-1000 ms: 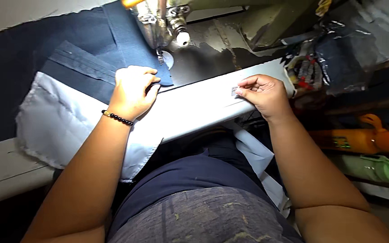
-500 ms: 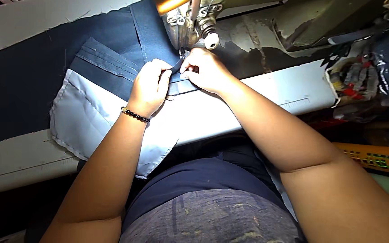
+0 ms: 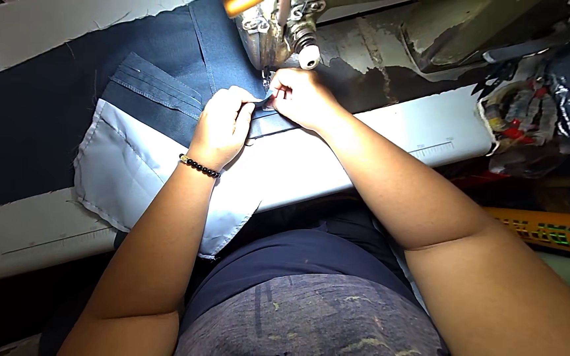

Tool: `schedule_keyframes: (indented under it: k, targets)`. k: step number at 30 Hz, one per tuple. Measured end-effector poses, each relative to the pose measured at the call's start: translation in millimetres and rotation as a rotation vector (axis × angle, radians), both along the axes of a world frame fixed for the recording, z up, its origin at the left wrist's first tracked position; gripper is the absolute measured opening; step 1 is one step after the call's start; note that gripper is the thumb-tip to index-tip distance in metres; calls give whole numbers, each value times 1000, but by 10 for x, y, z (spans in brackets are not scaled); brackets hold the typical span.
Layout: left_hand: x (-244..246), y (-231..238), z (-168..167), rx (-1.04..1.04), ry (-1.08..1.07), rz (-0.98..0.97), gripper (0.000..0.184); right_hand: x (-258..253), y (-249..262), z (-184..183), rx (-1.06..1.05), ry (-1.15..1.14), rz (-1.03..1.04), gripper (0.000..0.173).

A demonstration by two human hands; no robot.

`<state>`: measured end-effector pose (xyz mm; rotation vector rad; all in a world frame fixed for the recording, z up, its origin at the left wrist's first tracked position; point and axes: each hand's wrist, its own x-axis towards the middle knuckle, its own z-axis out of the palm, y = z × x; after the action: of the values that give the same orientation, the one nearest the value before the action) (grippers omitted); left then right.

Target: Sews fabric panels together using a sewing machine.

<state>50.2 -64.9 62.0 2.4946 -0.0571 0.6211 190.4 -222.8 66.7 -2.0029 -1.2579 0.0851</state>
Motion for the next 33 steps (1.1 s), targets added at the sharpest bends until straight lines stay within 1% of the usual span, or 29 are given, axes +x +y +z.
schedule_keyframes:
  k: [2,4,6,7,8,9,10,12,14,15,17,19,21,29,33]
  targets:
    - [2,-3,14,10,21,6,27,0,1,2,3,-10,-6,9]
    - [0,-14,31,20,40,12,27,0,-9,23,8,67,-35,12]
    - [-2,-18,39,23,54,17,28,1,-34,81,51,303,-99,16]
    - [-2,-19,42,20,63,20,28,3,-58,114,110,439,-111,17]
    - [-1,-17,40,20,70,20,28,9,-101,148,133,531,-96,18]
    - [0,-14,36,23,70,16,28,16,-159,187,91,552,-60,19]
    - [-2,-9,33,24,72,5,28,8,-221,218,9,493,-10,21]
    - [-4,14,28,34,53,-29,31,-94,-332,258,-119,253,97,30]
    - [-3,24,16,52,25,-63,37,-235,-415,140,-101,17,153,36]
    - [0,28,7,66,13,-69,40,-300,-443,59,-85,-67,148,34]
    - [20,40,-12,97,6,-83,36,-380,-472,-61,-71,-176,104,30]
    - [35,52,-23,123,46,-100,29,-387,-474,-98,-57,-193,86,29]
    - [49,60,-18,119,88,-113,27,-364,-470,-113,-24,-191,94,28]
    - [99,124,-10,88,171,-168,31,-354,-472,-128,-14,-196,103,27]
    - [111,140,2,75,192,-182,31,-366,-474,-94,-19,-186,66,28]
